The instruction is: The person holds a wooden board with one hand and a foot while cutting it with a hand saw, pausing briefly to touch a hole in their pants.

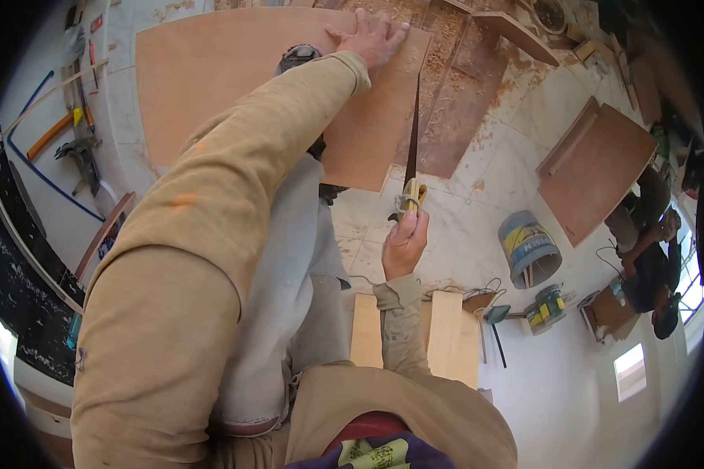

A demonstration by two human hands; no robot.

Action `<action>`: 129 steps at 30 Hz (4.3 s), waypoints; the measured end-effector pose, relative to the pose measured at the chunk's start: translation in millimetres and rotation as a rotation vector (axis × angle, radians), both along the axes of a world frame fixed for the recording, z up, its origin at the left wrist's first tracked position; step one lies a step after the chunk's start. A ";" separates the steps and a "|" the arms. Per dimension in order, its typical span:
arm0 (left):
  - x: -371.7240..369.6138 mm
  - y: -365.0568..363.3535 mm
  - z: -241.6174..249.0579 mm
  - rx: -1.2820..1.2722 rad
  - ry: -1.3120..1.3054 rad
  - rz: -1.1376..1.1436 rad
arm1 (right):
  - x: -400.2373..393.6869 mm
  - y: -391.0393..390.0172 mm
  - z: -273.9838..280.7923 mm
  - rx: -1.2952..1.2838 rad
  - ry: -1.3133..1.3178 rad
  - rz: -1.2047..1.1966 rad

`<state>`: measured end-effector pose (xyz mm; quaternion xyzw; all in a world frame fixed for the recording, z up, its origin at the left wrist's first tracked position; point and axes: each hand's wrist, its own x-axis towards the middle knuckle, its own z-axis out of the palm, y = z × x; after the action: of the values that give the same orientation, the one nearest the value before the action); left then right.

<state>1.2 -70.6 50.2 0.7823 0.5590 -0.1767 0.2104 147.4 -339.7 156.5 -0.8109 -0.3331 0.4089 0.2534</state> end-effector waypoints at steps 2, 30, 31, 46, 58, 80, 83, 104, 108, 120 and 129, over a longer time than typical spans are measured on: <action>1.9 5.9 -0.5 -0.122 0.017 -0.013 | -0.8 26.5 -19.0 0.080 -0.065 0.075; 1.9 4.6 -21.9 0.036 0.021 -0.052 | -1.8 -12.9 -5.5 -0.081 0.046 -0.026; -4.4 -3.3 -66.5 0.203 -0.010 -0.073 | -1.4 -7.8 -6.8 -0.112 0.050 -0.020; -12.6 4.9 -53.8 0.030 -0.171 -0.059 | -5.1 73.4 -36.8 0.146 0.005 0.065; -14.0 -2.6 -35.5 0.062 -0.085 -0.179 | -8.8 174.8 -116.4 0.123 -0.117 0.058; -3.0 2.3 -41.7 -0.028 -0.037 -0.064 | -4.7 8.9 5.8 -0.082 0.084 -0.043; -2.4 4.7 9.6 -0.119 -0.022 -0.090 | -9.5 77.6 -66.6 0.038 -0.084 0.056; 3.3 17.3 46.3 -0.274 0.030 -0.130 | -1.1 150.2 -123.8 0.110 -0.033 0.061; -6.2 -13.5 -95.6 0.339 -0.082 -0.092 | -3.1 -8.3 -4.0 -0.127 0.023 0.010; 8.4 4.7 2.3 -0.130 0.026 -0.007 | 1.2 144.8 -150.5 0.083 0.011 0.002; -0.6 -4.5 44.6 -0.074 -0.328 0.019 | 6.3 112.0 -97.7 0.160 0.086 0.108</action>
<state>0.6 -75.1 94.9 0.7870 0.5176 -0.0650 0.3293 153.7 -227.7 58.8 -0.7508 -0.3968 0.4284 0.3088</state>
